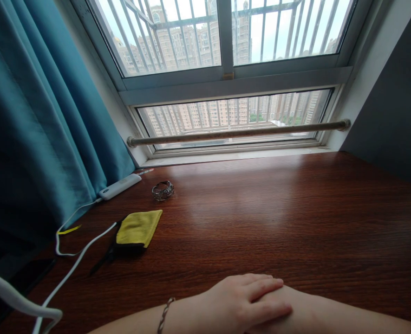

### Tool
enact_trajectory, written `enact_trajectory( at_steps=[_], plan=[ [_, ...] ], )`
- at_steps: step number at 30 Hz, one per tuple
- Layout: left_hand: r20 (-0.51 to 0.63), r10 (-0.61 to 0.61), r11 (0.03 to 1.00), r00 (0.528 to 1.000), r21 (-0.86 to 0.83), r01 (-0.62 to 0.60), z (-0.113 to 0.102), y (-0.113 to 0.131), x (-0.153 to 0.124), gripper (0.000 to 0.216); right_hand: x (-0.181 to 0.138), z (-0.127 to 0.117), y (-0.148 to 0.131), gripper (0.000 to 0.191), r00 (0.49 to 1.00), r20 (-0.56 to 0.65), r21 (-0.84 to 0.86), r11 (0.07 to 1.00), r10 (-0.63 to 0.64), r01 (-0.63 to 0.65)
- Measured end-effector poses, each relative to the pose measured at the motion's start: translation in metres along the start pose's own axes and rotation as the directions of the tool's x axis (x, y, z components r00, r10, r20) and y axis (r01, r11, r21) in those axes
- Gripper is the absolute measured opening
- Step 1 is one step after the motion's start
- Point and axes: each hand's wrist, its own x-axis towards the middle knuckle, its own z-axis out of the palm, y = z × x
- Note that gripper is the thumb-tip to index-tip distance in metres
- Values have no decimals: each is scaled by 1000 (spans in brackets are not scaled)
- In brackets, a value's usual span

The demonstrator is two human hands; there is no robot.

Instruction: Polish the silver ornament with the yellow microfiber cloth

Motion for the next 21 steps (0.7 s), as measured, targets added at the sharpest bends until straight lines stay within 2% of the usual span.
enact_trajectory(
  at_steps=[5,13,21],
  plan=[
    [-2,6,1000,1000,8,-6,-2,1,0,40,0,25,17,26,1000,20,-33,999,-9,10],
    [-7,3,1000,1000,6,-3,-3,1,1,39,-10,11,11,29,1000,8,-33,999,-6,6],
    [-14,4,1000,1000,7,-4,0,1,0,40,0,38,22,27,999,46,-69,997,-15,19]
  ],
)
